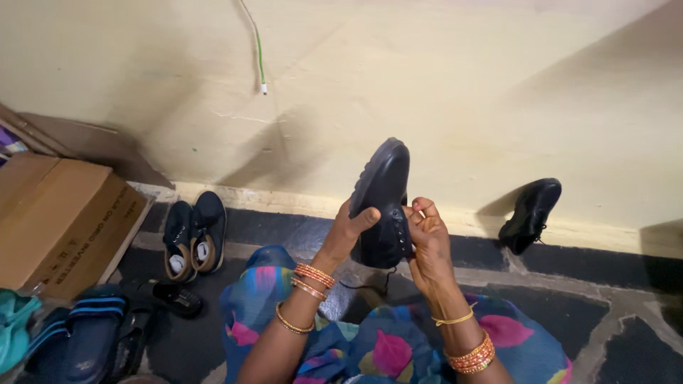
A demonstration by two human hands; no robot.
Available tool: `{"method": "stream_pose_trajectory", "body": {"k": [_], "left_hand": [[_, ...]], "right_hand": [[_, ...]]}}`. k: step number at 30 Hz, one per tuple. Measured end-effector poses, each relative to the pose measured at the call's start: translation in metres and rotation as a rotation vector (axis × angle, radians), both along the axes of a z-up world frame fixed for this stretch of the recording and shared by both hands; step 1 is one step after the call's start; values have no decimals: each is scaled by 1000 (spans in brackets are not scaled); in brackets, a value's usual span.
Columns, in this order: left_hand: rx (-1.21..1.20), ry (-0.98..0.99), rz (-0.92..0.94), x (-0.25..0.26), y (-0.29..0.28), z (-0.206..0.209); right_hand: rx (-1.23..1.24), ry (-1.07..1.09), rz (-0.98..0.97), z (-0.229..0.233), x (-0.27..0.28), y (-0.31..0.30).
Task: The person cleans a shoe by hand with a cloth and kemudian laces the shoe.
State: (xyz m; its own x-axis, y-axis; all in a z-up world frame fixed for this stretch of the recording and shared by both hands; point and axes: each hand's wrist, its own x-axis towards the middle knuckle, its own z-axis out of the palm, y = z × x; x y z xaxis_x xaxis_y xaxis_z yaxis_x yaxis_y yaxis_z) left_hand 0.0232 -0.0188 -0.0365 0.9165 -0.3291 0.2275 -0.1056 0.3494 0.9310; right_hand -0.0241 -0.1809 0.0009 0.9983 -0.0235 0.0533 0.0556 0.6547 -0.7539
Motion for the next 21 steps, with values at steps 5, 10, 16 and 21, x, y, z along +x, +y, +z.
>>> {"method": "stream_pose_trajectory", "body": {"k": [5,10,16,21], "left_hand": [[-194,142,-27,-3,-2,-3],[-95,95,-12,-4,2,2],[7,91,-3,-4,4,15],[75,-25,99,-6,5,34]], "right_hand": [[103,-137,115,-8,-4,1],[121,-124,114,-22,-2,-3],[-64,-47,13,-12,-4,-7],[-197,-44,-13,15,-9,-8]]}}
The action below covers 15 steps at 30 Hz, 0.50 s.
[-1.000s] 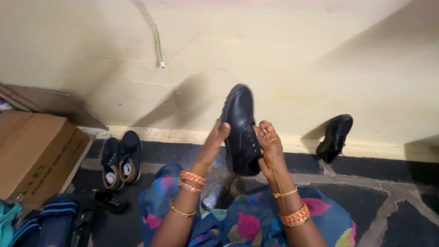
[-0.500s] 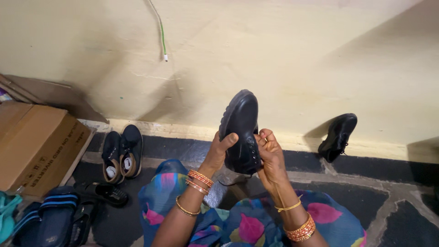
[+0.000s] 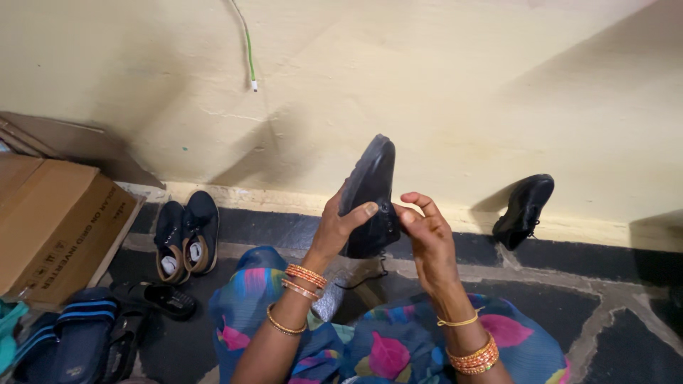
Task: The person cleans a shoe by hand with a cloth and kemudian laces the shoe.
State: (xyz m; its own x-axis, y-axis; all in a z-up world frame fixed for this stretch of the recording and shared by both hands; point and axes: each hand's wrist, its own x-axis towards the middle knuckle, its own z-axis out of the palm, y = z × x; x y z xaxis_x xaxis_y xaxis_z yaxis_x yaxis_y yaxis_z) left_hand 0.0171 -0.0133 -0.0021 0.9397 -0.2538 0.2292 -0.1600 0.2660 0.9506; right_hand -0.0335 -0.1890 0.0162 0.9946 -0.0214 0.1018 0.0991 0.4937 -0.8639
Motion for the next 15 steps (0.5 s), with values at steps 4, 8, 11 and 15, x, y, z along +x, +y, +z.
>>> {"method": "stream_pose_trajectory", "body": {"k": [4,8,11,15], "left_hand": [[75,-130,43,-5,-7,5],[94,-189,80,-6,-12,3],[85,-137,83,-5,-8,6],[115,-105,147,1,4,3]], "right_hand": [[-464,-62,-237,-6,-3,11],[-510,-98,-331,-16,3,11],[-623,-161,-371,-13,4,11],[-326,-219,-495,10,12,-30]]}}
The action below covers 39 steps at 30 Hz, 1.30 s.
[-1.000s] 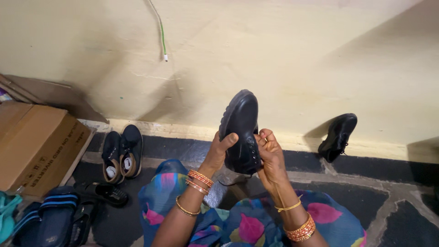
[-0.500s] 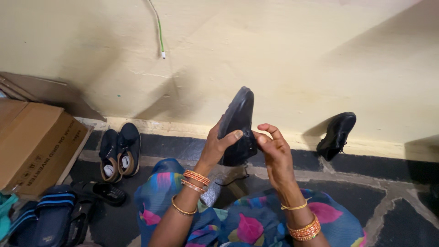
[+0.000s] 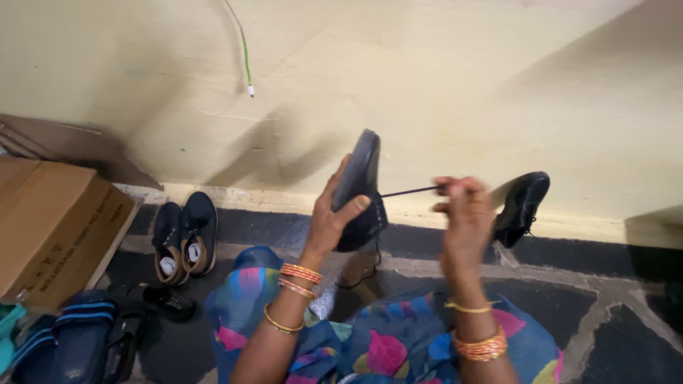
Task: The person cleans a shoe by hand with a cloth and kemudian laces the shoe.
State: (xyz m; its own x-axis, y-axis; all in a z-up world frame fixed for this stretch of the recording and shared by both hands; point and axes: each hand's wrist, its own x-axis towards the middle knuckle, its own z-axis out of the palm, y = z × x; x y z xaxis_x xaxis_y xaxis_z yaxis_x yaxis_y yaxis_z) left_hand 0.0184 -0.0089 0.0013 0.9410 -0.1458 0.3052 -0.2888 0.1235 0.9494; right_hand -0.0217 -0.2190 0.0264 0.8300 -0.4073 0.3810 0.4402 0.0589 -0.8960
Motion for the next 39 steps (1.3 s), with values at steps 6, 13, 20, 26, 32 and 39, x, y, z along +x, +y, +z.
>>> {"method": "stream_pose_trajectory", "body": {"k": [6,13,20,26,32,39], "left_hand": [[-81,86,182,20,40,-23],[-790,142,275,40,87,-33],[-899,-57,-16,16,84,-7],[-906,-1,-185,0,64,9],[-1030,-10,-152,3,73,11],[-1013,-56,2,7,107,7]], "right_hand": [[483,-299,21,19,-22,-78],[412,-533,908,24,-70,-97],[-359,304,536,7,-29,-13],[-388,507,751,-117,11,45],[-114,713,970,-111,6,21],[-728,789,646,1,-38,-60]]}}
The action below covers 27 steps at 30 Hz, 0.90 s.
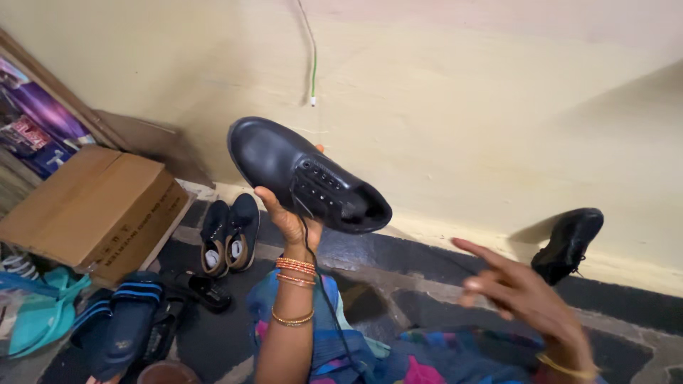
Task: The person cleans a shoe by hand with a cloth and kemudian laces the shoe.
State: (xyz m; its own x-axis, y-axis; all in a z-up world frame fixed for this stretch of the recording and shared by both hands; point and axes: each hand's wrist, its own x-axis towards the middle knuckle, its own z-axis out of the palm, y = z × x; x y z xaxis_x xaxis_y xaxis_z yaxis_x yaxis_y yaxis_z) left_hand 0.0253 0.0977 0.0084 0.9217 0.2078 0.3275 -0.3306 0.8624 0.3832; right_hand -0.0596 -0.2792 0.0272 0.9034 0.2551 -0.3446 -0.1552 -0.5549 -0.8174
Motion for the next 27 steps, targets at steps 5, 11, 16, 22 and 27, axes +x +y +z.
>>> {"method": "stream_pose_trajectory", "body": {"k": [5,11,16,22,27], "left_hand": [[-80,9,-96,4,-11,-3],[58,-134,-170,-6,-37,7],[-25,-18,-132,0,-44,2],[-156,57,-104,10,-39,-9],[-123,81,-76,8,-41,-7]], "right_hand": [[1177,-527,195,-30,-24,-45],[1137,-397,82,17,-39,23],[524,-645,-348,38,-66,31],[935,-729,-560,14,-61,-5],[955,-868,-480,5,-61,-20]]}}
